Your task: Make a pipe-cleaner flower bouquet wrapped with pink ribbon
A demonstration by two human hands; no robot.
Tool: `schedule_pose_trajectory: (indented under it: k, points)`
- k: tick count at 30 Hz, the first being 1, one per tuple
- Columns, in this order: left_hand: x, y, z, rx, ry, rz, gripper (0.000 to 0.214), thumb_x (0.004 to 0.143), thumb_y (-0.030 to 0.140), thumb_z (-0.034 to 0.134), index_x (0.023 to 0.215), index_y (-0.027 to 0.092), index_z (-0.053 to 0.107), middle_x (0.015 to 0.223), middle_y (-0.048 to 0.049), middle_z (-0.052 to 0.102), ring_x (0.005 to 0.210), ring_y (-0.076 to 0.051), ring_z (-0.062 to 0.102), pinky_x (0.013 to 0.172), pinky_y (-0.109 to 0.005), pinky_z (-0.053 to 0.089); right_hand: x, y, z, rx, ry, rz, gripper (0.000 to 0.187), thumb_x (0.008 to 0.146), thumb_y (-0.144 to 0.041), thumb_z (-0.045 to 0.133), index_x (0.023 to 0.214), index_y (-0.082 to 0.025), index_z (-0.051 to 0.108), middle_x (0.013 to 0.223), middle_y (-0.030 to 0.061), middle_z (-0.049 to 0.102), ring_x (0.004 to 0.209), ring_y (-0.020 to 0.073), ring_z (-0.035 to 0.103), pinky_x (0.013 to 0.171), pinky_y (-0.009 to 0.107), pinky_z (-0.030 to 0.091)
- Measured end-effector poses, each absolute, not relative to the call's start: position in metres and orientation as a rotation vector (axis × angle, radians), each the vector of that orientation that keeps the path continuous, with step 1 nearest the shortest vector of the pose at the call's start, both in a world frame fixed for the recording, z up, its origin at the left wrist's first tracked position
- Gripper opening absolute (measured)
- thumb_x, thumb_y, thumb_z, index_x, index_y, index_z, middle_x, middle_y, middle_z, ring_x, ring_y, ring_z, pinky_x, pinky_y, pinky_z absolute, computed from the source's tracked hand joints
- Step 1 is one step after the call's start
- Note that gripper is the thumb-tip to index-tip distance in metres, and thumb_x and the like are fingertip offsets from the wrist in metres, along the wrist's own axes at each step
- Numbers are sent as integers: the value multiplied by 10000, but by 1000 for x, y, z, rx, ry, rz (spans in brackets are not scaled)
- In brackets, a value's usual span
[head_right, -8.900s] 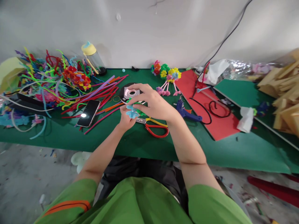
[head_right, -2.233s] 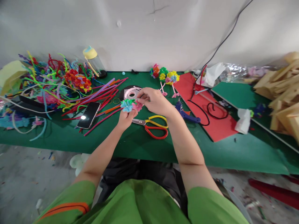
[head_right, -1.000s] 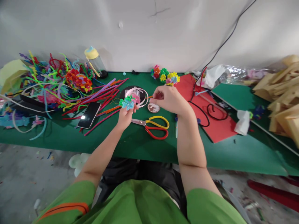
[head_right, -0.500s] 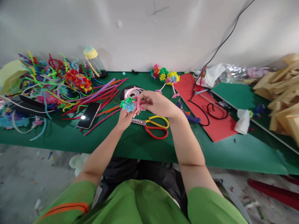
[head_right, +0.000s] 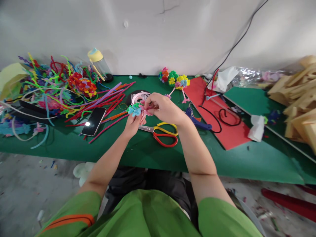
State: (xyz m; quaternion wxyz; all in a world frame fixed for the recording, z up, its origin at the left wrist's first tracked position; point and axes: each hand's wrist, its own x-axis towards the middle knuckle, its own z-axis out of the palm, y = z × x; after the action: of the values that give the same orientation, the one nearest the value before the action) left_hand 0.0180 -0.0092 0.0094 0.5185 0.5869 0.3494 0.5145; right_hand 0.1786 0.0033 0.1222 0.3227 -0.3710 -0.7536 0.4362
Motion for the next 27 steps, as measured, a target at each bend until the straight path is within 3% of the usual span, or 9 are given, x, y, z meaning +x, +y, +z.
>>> schedule_pose_trajectory:
  k: [10, 18, 27]
  points:
    - [18, -8, 9, 1486, 992, 1219, 411, 861, 536, 426, 650, 185, 456, 521, 36, 435, 497, -74, 421, 522, -248, 407, 182, -1, 129, -968, -2114, 935, 114, 744, -106, 551, 807, -199, 568, 831, 30, 604, 713, 136, 594, 662, 306, 505]
    - [21, -12, 16, 1370, 835, 1187, 409, 841, 536, 470, 639, 185, 417, 547, 47, 394, 491, -57, 386, 517, -237, 402, 179, -3, 131, -1002, -2182, 750, 119, 758, -107, 544, 793, -216, 578, 864, 36, 601, 751, 151, 587, 704, 334, 509]
    - [20, -11, 16, 1434, 838, 1134, 479, 788, 625, 479, 615, 190, 379, 519, 51, 356, 477, -59, 346, 473, -236, 359, 178, -7, 135, -988, -2200, 735, 120, 766, -132, 544, 807, -225, 609, 877, 36, 613, 793, 171, 587, 720, 343, 512]
